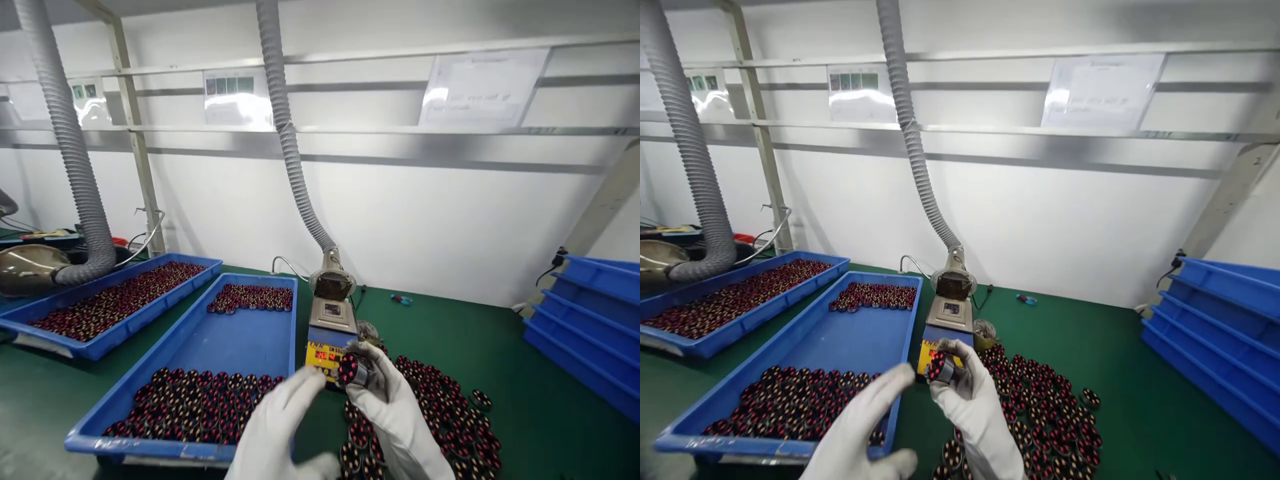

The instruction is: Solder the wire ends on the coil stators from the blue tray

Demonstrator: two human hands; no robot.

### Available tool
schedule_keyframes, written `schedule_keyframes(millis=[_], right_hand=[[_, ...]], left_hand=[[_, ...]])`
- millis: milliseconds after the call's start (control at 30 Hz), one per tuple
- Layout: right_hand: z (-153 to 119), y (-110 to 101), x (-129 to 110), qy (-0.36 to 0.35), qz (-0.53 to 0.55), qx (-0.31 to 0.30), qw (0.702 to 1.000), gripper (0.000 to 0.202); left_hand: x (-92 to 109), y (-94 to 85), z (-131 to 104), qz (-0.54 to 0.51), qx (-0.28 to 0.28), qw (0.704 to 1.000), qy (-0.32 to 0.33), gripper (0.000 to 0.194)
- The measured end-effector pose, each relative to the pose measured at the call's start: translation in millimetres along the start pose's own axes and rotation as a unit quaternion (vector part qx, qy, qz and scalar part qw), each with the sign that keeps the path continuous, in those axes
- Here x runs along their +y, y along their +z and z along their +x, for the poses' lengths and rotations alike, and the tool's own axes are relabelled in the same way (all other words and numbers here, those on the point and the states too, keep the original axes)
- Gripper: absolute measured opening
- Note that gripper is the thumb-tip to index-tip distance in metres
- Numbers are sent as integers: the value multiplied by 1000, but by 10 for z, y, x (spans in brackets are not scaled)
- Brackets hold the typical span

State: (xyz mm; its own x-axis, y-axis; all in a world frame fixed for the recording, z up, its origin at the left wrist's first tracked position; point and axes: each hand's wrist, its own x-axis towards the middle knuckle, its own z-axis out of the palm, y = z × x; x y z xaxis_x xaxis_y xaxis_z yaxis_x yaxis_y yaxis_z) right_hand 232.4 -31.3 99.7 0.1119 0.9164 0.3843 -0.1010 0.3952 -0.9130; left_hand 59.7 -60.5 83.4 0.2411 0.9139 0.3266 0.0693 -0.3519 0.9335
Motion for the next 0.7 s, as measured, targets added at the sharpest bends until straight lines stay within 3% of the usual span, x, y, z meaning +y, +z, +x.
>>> schedule_keyframes(millis=[67,133,200,267,367,467,600,700], right_hand=[[78,85,-160,-4,48,16,999,37],[115,160,-239,-12,70,49,996,35],[147,179,-238,-15,71,72,995,34],[190,129,-199,-19,49,53,997,35],[252,2,-177,-25,9,17,999,35],[289,-72,-202,-42,-22,11,999,31],[348,-100,-98,-57,-13,27,998,26],[408,-152,37,-17,104,20,994,28]], left_hand=[[38,21,307,81,28,990,115,62],[51,81,548,203,56,942,260,71],[45,152,714,282,61,888,357,68],[37,201,819,271,42,891,362,53],[45,216,909,183,3,930,318,24],[55,203,965,115,0,945,306,23],[-5,209,1036,115,-27,929,350,20],[-91,216,1085,130,-53,911,387,16]])
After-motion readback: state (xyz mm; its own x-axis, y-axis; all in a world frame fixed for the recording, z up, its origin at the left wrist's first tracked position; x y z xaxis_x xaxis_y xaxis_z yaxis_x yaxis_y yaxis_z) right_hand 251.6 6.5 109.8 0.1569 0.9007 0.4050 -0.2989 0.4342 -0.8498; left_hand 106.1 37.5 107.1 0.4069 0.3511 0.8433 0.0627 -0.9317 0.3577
